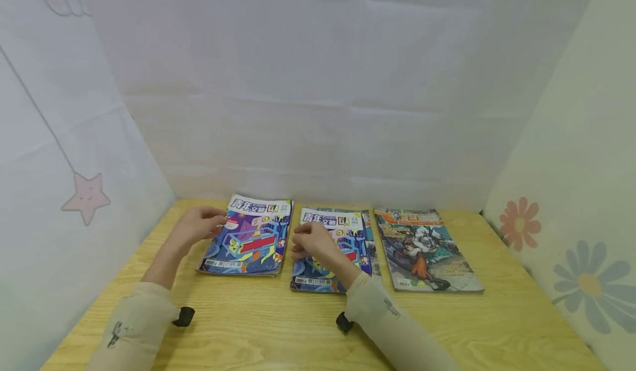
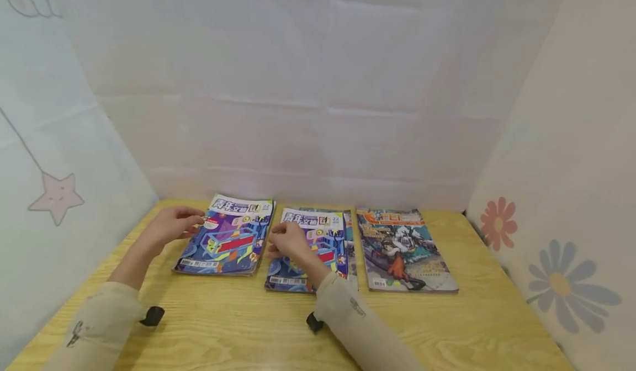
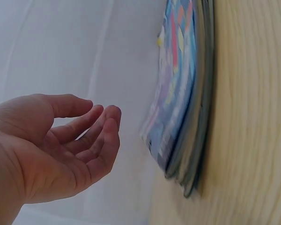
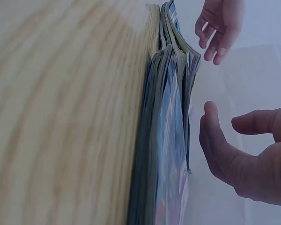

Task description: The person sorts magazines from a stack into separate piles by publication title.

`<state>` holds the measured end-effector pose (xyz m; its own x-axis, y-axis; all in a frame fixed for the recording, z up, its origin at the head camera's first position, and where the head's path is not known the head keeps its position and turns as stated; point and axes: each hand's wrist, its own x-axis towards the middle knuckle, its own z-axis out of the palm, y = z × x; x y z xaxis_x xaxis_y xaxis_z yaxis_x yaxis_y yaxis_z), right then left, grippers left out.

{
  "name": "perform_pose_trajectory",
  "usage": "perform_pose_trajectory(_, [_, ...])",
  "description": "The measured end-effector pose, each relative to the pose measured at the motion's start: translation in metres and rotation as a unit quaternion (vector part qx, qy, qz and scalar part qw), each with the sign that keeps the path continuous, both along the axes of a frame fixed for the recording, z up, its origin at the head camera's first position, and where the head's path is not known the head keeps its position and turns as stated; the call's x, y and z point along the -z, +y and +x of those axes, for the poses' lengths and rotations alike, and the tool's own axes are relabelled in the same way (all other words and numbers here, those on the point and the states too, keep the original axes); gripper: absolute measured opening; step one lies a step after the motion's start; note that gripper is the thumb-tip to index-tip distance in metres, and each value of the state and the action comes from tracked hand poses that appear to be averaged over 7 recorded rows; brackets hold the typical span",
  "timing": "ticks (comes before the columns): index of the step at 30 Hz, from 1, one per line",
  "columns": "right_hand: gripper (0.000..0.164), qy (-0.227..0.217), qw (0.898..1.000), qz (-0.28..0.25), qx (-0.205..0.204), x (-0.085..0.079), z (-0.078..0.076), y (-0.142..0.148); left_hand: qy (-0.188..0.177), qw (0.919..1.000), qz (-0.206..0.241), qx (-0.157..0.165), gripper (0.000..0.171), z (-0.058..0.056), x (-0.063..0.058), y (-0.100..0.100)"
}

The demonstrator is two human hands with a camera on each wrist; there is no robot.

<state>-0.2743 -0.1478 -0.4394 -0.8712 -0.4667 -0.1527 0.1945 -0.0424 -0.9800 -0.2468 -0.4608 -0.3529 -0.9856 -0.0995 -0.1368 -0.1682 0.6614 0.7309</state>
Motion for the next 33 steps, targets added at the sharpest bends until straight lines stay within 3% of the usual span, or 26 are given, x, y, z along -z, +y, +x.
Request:
perform_pose_trajectory(3, [0.035, 0.019, 1.0, 0.011, -0.002, -0.002, 0.004, 0.007, -0.005, 0.9996, 0.02, 0.021, 0.043, 0.002, -0.005, 0.016])
perform_pose_trajectory(8, [0.035, 0.046, 0.998, 0.035, -0.005, 0.002, 0.011, 0.025, 0.001, 0.997, 0.055, 0.054, 0.037, 0.005, 0.002, 0.05])
perform_pose_trajectory(17, [0.033, 0.076, 0.994, 0.079, -0.007, 0.0, 0.017, 0.069, -0.004, 0.9939, 0.038, 0.104, 0.028, 0.017, 0.016, 0.107])
perform_pose_trajectory(24, [0.033, 0.085, 0.993, 0.083, 0.002, -0.005, 0.022, 0.104, -0.026, 0.9914, 0.063, 0.111, 0.029, 0.017, 0.029, 0.125])
perform_pose_trajectory(30, [0.035, 0.063, 0.991, 0.113, 0.015, 0.003, 0.023, 0.134, -0.051, 0.989, 0.073, 0.118, 0.039, 0.019, 0.038, 0.135])
perform_pose_trajectory(33, [0.041, 0.052, 0.99, 0.132, 0.002, 0.007, 0.021, 0.145, -0.057, 0.9886, 0.074, 0.118, 0.042, 0.02, 0.041, 0.139])
